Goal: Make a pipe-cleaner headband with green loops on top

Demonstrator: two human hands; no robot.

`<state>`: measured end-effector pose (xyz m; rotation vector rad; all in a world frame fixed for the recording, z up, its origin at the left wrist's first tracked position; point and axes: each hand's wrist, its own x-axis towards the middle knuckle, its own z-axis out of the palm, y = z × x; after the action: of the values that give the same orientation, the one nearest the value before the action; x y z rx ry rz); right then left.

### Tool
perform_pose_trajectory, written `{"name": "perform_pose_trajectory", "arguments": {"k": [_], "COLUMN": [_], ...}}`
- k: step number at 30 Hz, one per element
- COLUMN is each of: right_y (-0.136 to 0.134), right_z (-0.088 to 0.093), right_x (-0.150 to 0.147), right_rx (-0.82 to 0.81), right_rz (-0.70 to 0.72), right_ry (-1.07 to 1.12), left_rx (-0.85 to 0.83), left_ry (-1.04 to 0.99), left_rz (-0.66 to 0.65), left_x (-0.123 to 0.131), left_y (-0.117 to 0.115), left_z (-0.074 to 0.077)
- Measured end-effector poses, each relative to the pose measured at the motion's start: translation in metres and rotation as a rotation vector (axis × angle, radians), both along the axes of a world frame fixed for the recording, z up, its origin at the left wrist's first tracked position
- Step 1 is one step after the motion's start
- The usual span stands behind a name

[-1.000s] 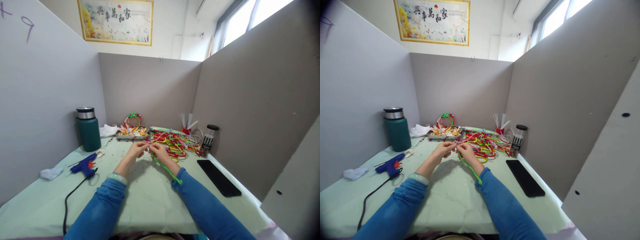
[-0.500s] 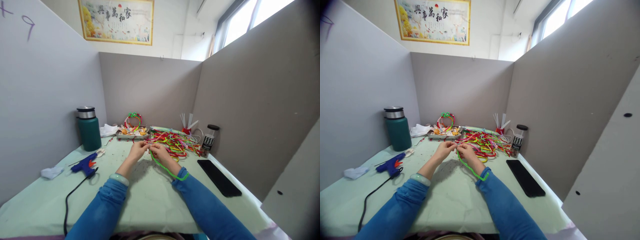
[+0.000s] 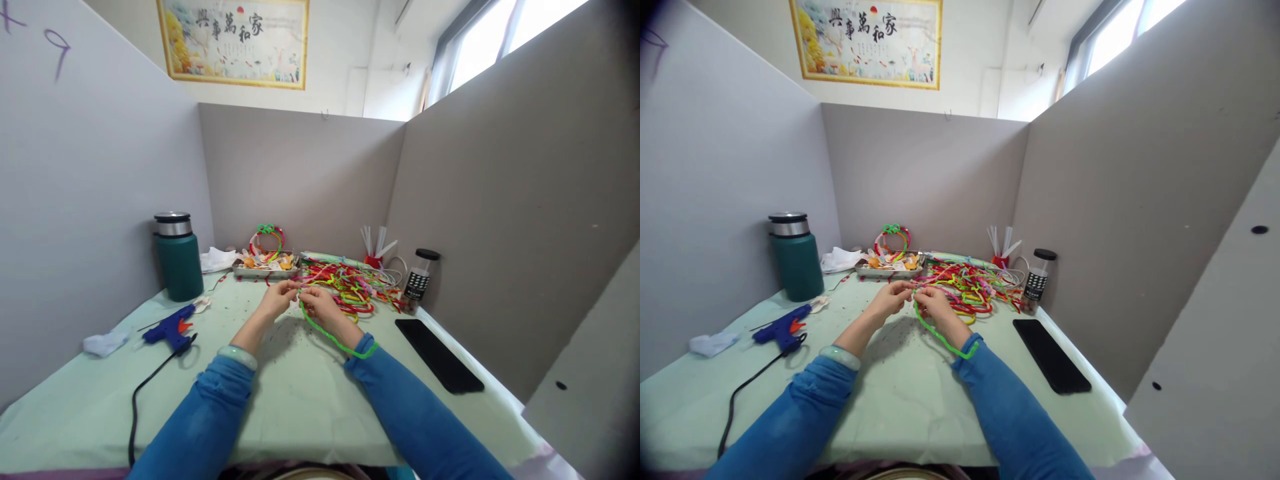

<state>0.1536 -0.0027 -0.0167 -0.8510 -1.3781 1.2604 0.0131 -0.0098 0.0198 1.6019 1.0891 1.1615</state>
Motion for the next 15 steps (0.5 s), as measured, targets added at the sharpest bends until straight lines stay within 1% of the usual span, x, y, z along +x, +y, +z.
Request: {"name": "perform_pose_trajectory", "arguments": {"k": [5,12,15], "right_y": [-0.006,-0.011,-0.011], "right_z": [0.005,0.013,0.013], "right_x": [0.000,0.000,-0.001], "right_rx": [0.030,0.097,0.152], "right_rz": [-0.034,-0.059,-0.090], "right_ry": [-0.068,-0.133,-0.192], "left_rx": [-0.072,-0.081,-0.085], "left_ry": [-0.024,0.002,0.012], "left_rz": [-0.037,-0.047,-0.026], "left_x": [0.001,0.001,0.001], "left_y": [-0.007,-0.006,-0.005], "left_z": [0.006,0.005,0.005]}}
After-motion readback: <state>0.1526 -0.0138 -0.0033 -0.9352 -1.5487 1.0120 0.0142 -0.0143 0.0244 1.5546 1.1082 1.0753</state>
